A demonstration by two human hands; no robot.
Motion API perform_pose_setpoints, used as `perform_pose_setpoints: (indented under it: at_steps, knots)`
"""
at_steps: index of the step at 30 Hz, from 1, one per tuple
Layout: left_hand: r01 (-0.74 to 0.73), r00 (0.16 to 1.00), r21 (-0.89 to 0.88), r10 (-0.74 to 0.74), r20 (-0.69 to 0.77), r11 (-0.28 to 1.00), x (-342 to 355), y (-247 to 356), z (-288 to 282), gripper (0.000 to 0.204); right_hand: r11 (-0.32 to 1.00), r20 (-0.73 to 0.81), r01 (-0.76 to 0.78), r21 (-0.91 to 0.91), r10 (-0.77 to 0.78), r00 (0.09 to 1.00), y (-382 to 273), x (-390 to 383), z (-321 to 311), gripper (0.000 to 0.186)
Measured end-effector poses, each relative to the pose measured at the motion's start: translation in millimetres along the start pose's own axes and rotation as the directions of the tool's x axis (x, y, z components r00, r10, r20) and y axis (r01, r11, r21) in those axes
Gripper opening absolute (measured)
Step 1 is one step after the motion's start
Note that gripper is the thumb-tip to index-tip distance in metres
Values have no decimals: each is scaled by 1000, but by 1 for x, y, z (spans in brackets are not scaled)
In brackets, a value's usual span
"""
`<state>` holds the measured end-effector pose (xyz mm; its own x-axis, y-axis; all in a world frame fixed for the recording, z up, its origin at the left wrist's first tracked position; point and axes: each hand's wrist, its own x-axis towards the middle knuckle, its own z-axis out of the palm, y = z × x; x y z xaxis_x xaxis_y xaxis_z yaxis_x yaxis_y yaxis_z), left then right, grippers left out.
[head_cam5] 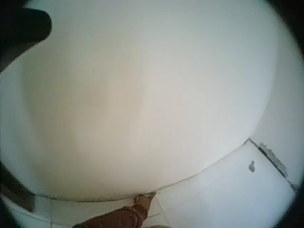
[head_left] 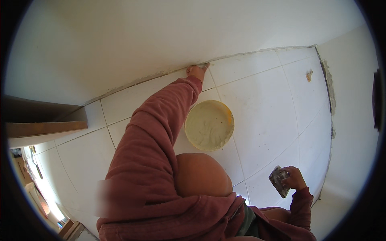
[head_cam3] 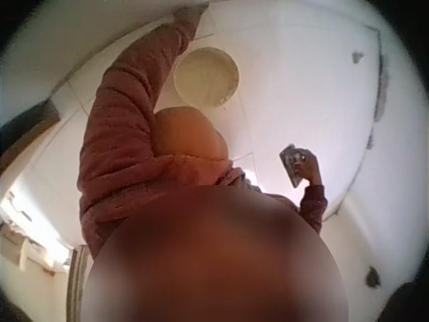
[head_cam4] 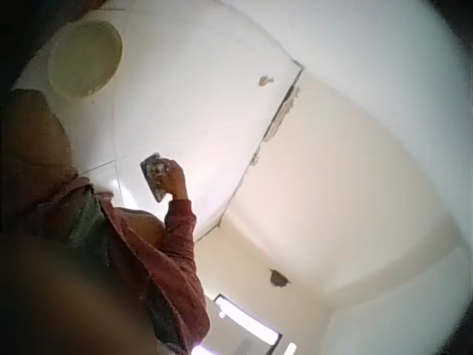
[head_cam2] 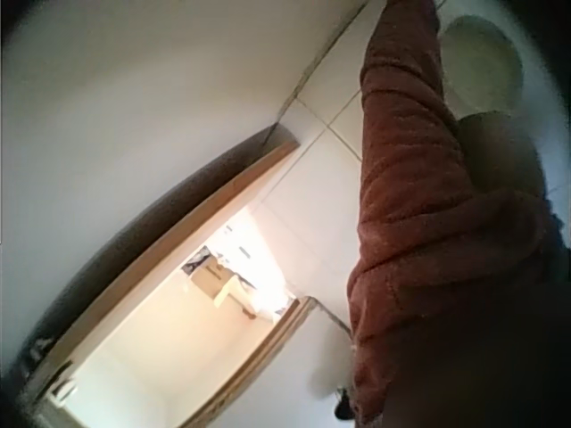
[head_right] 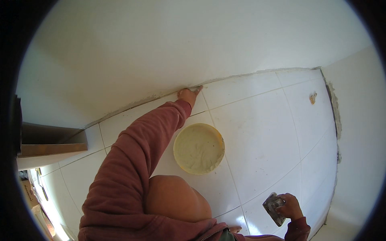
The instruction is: Apply grout or adhesive to floor tile seams using a spreader.
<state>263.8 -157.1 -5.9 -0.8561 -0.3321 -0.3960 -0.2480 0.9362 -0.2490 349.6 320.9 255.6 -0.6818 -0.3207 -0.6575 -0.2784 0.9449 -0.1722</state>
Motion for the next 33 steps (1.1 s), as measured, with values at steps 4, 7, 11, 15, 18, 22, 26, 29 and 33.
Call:
perform_pose_setpoints:
  at_steps: [4, 7, 11, 15, 18, 22, 26, 29, 33]
  knots:
    - [80, 987, 167, -54, -152, 983, -23, -22, 22, 79, 1000, 13, -15, -9, 15, 1000, 2, -2, 0, 47]
    - [159, 985, -121, -166, -47, 980, -56, -47, 37, 62, 999, 20, -27, -30, 28, 999, 8, -3, 0, 49]
    - [31, 998, -22, -30, 63, 999, -75, -47, 23, 57, 1000, 29, -15, -12, 16, 999, 11, -1, 1, 52]
    - [-233, 944, -107, 198, -263, 967, -49, -5, -11, 66, 986, 58, -15, -164, 25, 998, 7, 0, -1, 53]
    - [-204, 971, -24, 199, -132, 979, -19, 23, -23, 76, 997, -7, -23, -80, 23, 1000, 3, -2, -3, 54]
    - [-32, 998, 41, 34, -48, 999, 4, 34, -16, 85, 996, -16, -79, 39, 80, 997, 5, -6, -1, 54]
    - [82, 994, 342, -53, -94, 936, -4, 20, -1, 83, 999, 27, -12, -48, 14, 1000, 10, -5, 2, 53]
    - [120, 988, 311, -84, -126, 943, -19, 0, 14, 84, 999, 17, -34, -30, 34, 999, 11, -4, 2, 50]
    - [69, 997, 310, -58, -45, 948, -43, -36, 41, 84, 999, -11, -46, 17, 46, 999, 10, -2, -1, 46]
